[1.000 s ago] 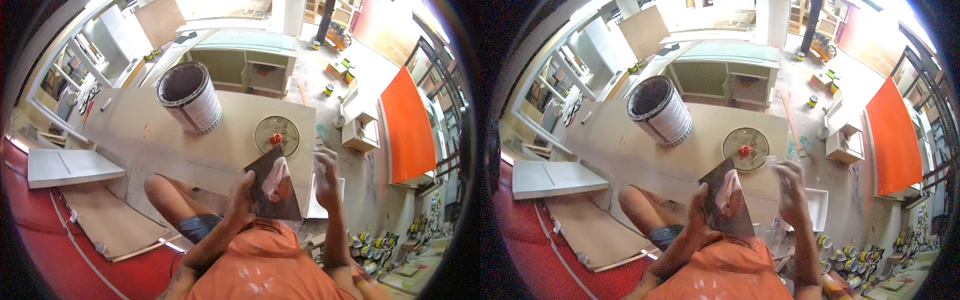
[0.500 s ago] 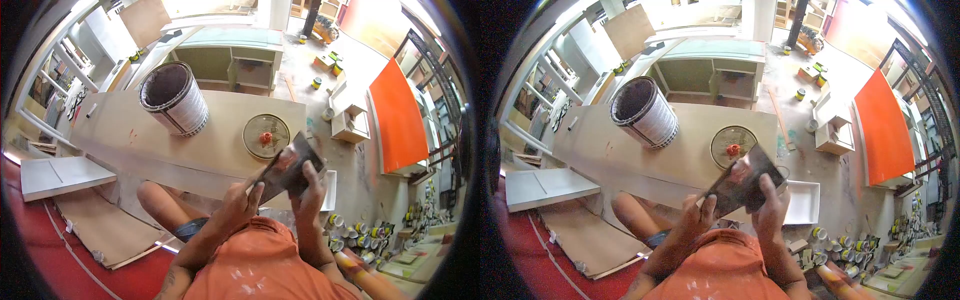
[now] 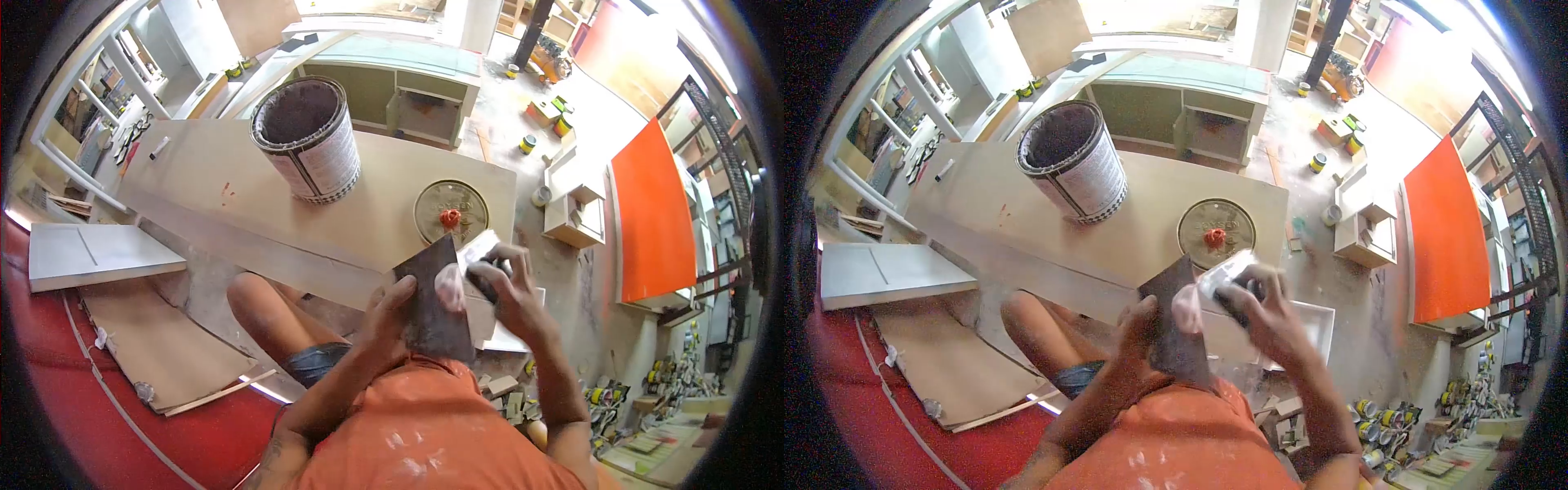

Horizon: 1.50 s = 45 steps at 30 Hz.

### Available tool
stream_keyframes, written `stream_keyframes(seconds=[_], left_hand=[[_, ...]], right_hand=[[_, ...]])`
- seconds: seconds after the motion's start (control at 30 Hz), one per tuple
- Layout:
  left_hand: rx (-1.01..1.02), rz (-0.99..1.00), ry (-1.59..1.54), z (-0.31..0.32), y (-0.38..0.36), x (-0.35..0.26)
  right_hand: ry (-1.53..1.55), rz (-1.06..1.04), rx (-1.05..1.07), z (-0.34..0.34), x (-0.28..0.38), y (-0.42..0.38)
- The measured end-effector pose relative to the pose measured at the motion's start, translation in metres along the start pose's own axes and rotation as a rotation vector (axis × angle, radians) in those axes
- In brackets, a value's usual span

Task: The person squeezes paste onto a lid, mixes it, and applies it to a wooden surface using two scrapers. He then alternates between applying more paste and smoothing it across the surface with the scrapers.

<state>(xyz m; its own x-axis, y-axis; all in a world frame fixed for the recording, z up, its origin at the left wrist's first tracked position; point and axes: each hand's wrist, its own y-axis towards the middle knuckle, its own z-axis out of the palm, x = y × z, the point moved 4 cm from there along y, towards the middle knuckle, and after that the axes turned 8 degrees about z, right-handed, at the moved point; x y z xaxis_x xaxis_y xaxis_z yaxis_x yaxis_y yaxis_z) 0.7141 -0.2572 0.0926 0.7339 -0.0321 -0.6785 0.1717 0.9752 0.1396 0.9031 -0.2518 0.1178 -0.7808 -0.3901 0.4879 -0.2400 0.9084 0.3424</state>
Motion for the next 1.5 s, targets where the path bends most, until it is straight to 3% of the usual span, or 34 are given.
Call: stream_keyframes(seconds=[0.07,0.1,0.17,0.2,0.27,0.37,0.5,0.57,0.67,0.77,0.9,0.97,1.1,1.17,1.3,1.4,1.5], left_hand=[[-0.179,-0.245,-0.152,-0.011,0.004,0.002],[-0.180,-0.242,-0.155,-0.016,0.007,-0.002],[-0.173,-0.280,0.145,-0.028,0.007,-0.006],[-0.170,-0.285,0.144,-0.023,0.008,-0.007],[-0.121,-0.118,0.307,-0.012,0.009,-0.021],[-0.126,-0.192,0.400,-0.022,0.002,-0.019],[-0.069,-0.136,0.446,-0.015,-0.005,-0.031],[-0.129,-0.198,0.651,-0.014,-0.006,-0.040],[-0.164,-0.114,0.423,-0.014,-0.011,-0.031],[-0.188,-0.158,0.717,-0.018,-0.013,-0.036],[-0.158,-0.121,0.527,-0.005,-0.017,-0.039],[-0.141,-0.190,0.784,-0.017,-0.015,-0.038],[-0.154,-0.142,0.599,-0.001,-0.017,-0.044],[-0.088,-0.124,0.827,-0.002,-0.010,-0.047],[-0.125,-0.139,0.657,0.015,-0.011,-0.053],[-0.020,-0.143,0.904,0.014,-0.001,-0.056],[-0.118,-0.055,0.682,0.015,-0.005,-0.054]], right_hand=[[-0.117,-0.015,0.078,-0.030,-0.011,0.004],[-0.119,-0.018,0.080,-0.048,0.004,0.011],[-0.263,-0.411,0.160,-0.081,0.056,0.015],[-0.377,-0.567,0.220,-0.079,0.066,0.016],[-0.605,-0.654,0.453,-0.067,0.069,0.019],[-0.651,-0.644,0.426,-0.088,0.089,0.025],[-0.548,-0.691,0.422,-0.058,0.073,0.028],[-0.555,-0.694,0.391,-0.072,0.083,0.034],[-0.499,-0.669,0.318,-0.065,0.084,0.034],[-0.550,-0.685,0.447,-0.063,0.077,0.032],[-0.458,-0.648,0.348,-0.060,0.081,0.033],[-0.511,-0.652,0.383,-0.066,0.078,0.033],[-0.459,-0.634,0.315,-0.049,0.070,0.030],[-0.459,-0.614,0.285,-0.057,0.074,0.028],[-0.432,-0.557,0.258,-0.054,0.069,0.024],[-0.418,-0.531,0.228,-0.054,0.068,0.024],[-0.336,-0.440,0.213,-0.050,0.068,0.017]])
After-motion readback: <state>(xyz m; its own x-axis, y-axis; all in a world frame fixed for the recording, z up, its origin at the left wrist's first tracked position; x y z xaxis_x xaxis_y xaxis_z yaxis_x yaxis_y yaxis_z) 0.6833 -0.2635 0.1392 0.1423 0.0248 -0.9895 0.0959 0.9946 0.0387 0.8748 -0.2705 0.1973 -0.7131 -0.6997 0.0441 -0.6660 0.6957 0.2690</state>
